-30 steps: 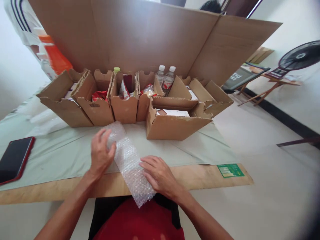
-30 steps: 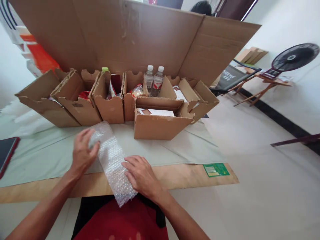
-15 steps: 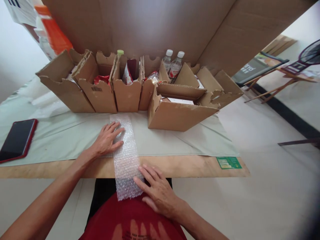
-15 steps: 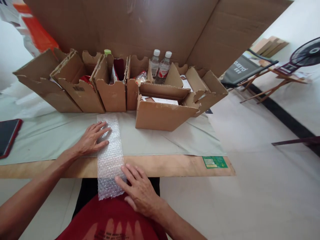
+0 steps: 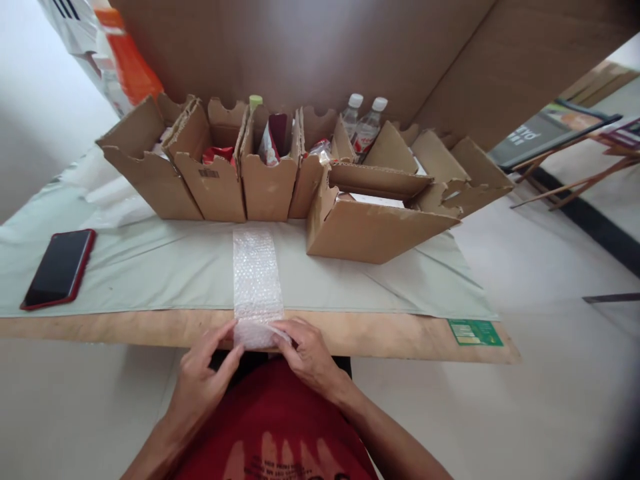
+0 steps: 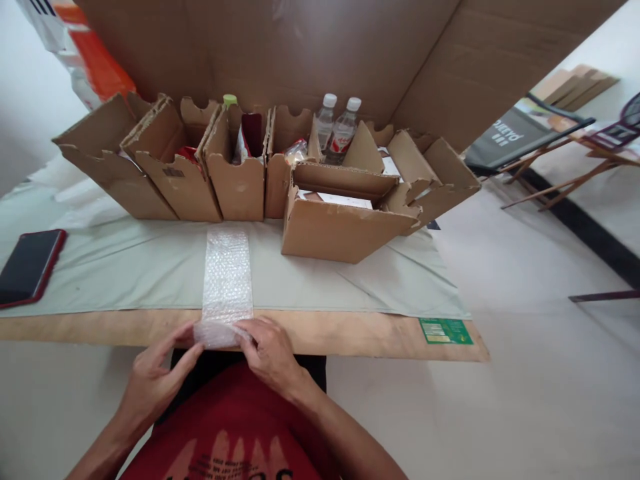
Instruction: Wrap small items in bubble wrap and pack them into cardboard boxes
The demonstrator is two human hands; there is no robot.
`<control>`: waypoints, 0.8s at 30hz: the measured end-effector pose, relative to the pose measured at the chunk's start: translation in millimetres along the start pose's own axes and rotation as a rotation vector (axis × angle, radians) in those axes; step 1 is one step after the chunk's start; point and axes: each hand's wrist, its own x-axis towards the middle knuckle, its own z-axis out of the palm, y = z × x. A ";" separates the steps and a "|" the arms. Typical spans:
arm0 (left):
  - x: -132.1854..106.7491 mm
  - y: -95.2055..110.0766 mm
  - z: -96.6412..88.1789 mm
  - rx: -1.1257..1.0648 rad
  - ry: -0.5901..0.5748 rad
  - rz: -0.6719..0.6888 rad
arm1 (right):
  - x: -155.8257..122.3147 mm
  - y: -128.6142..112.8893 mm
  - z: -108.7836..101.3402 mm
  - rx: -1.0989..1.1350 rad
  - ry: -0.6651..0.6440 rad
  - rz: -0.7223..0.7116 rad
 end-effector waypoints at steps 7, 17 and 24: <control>21.9 -10.4 25.4 0.061 0.012 -0.076 | -10.9 -7.2 -7.8 -0.328 0.314 -0.149; 10.3 -7.3 17.1 0.216 0.012 0.268 | 5.9 0.5 -11.8 -0.400 -0.124 -0.364; 21.7 -5.3 25.9 0.101 0.037 0.121 | 21.2 -2.2 -9.9 -0.297 0.042 -0.229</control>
